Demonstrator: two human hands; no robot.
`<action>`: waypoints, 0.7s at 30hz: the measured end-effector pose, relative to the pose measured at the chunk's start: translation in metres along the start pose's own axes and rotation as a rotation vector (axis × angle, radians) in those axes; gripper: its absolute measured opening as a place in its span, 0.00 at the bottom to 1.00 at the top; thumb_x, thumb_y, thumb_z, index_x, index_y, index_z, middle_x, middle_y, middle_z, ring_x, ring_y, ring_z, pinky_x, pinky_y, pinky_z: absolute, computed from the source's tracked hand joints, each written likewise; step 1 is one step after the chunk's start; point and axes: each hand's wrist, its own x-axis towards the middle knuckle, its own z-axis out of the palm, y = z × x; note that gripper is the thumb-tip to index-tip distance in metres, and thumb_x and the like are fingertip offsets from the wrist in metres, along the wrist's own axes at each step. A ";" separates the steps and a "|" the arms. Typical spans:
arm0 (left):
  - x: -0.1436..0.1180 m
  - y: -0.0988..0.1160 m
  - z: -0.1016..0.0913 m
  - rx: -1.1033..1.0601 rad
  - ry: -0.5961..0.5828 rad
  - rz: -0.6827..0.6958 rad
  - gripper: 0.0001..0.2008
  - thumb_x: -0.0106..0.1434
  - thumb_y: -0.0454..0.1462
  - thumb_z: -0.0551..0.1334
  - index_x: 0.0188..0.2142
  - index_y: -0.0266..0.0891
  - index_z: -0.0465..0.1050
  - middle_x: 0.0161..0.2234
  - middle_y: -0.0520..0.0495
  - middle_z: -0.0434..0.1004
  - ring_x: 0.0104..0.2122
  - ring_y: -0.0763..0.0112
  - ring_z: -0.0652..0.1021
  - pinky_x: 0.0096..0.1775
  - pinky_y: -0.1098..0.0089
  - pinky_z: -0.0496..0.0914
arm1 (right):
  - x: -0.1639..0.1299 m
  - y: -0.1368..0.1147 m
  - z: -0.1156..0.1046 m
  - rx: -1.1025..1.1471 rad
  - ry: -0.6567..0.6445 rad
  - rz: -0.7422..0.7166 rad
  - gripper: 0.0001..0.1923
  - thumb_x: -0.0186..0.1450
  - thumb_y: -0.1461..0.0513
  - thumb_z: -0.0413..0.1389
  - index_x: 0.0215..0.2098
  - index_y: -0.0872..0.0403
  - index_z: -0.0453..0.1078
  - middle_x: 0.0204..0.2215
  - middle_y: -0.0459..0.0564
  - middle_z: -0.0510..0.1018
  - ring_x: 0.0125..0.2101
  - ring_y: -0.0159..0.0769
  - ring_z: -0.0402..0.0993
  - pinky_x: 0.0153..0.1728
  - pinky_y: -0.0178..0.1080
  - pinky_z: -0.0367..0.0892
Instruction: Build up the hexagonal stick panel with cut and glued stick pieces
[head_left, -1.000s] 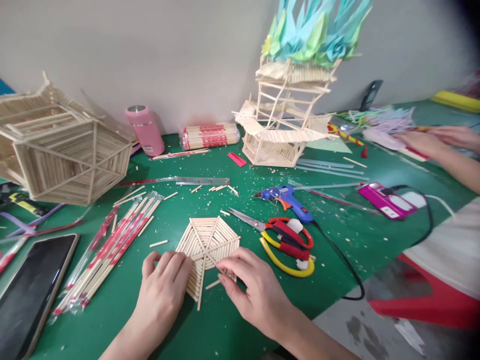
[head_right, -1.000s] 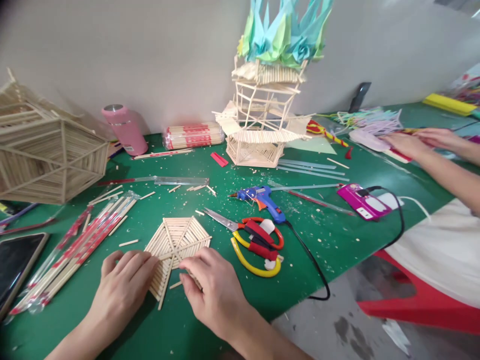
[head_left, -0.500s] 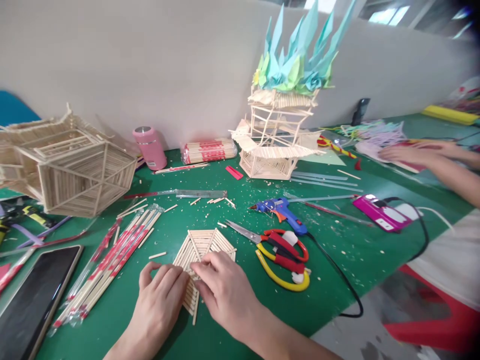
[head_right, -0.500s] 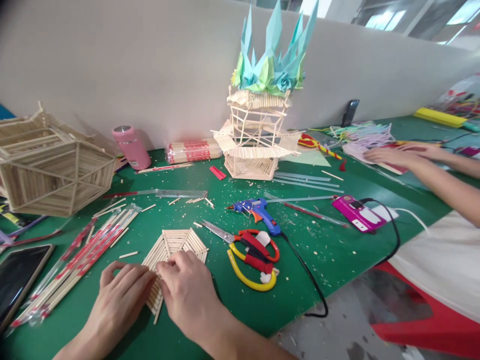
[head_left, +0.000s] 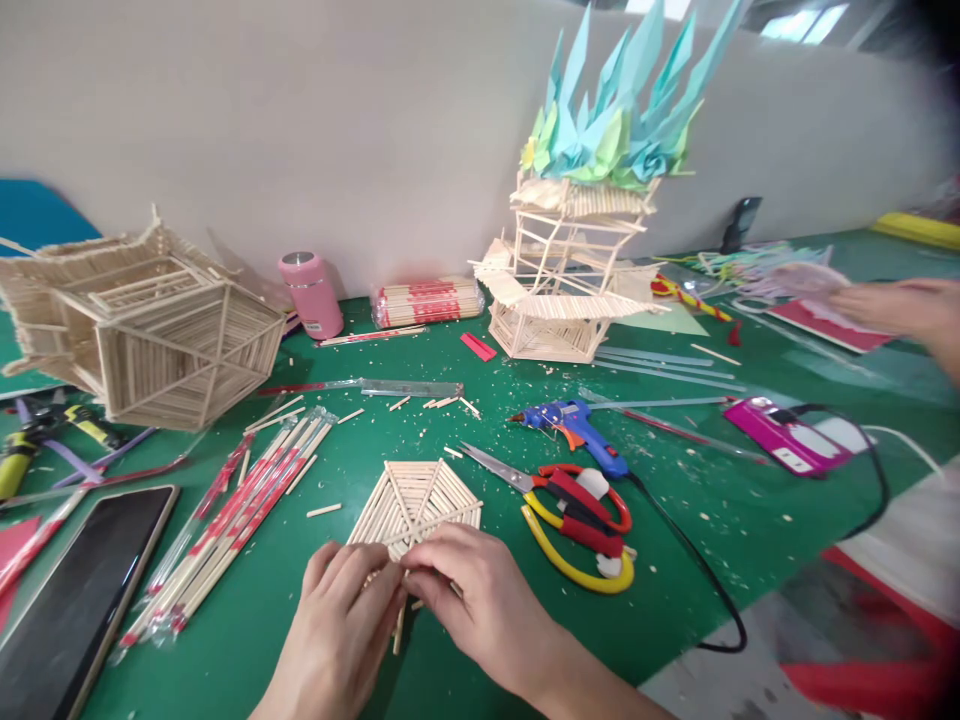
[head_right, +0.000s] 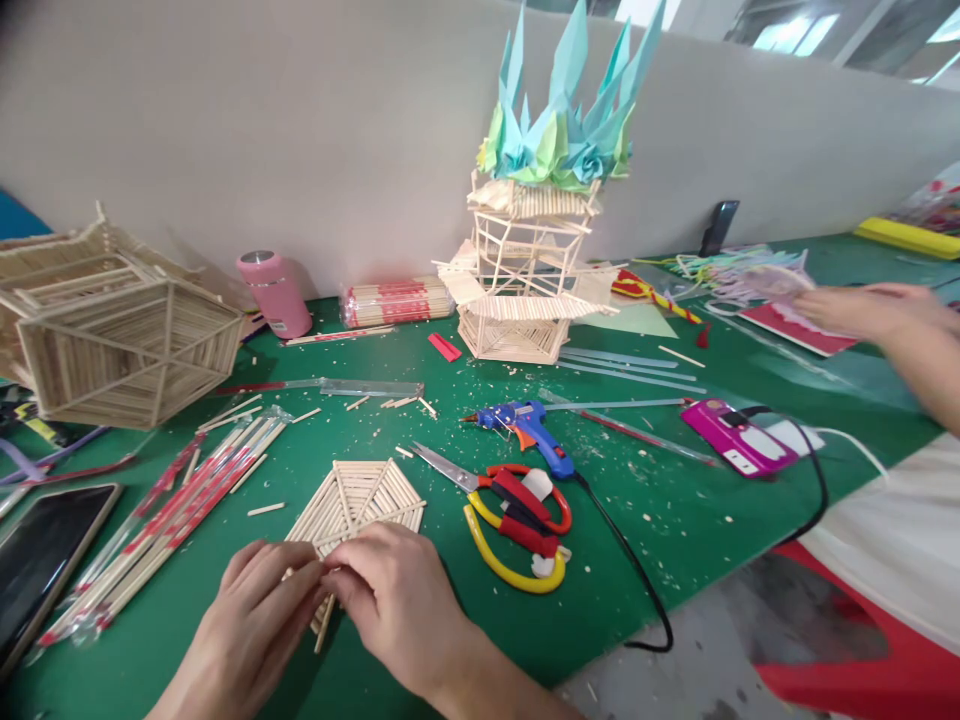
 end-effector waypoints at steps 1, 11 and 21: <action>0.001 0.002 -0.002 -0.026 -0.019 0.015 0.12 0.62 0.28 0.51 0.40 0.40 0.68 0.33 0.47 0.74 0.30 0.70 0.73 0.35 0.68 0.66 | 0.000 -0.002 -0.002 0.039 0.017 0.007 0.07 0.65 0.64 0.51 0.35 0.52 0.71 0.29 0.46 0.76 0.32 0.32 0.71 0.33 0.33 0.66; 0.021 0.020 -0.008 -0.322 0.022 -0.258 0.06 0.62 0.33 0.56 0.35 0.41 0.71 0.27 0.51 0.75 0.26 0.75 0.76 0.26 0.78 0.70 | -0.033 0.032 -0.071 -0.214 0.468 0.221 0.05 0.63 0.62 0.52 0.33 0.51 0.70 0.28 0.47 0.76 0.26 0.33 0.73 0.27 0.34 0.69; 0.020 0.015 0.002 -0.207 0.264 -0.213 0.05 0.61 0.31 0.57 0.36 0.38 0.70 0.26 0.50 0.74 0.26 0.75 0.75 0.26 0.78 0.69 | -0.060 0.066 -0.091 -0.675 0.065 0.355 0.25 0.55 0.66 0.50 0.52 0.58 0.61 0.49 0.60 0.68 0.49 0.48 0.66 0.47 0.50 0.66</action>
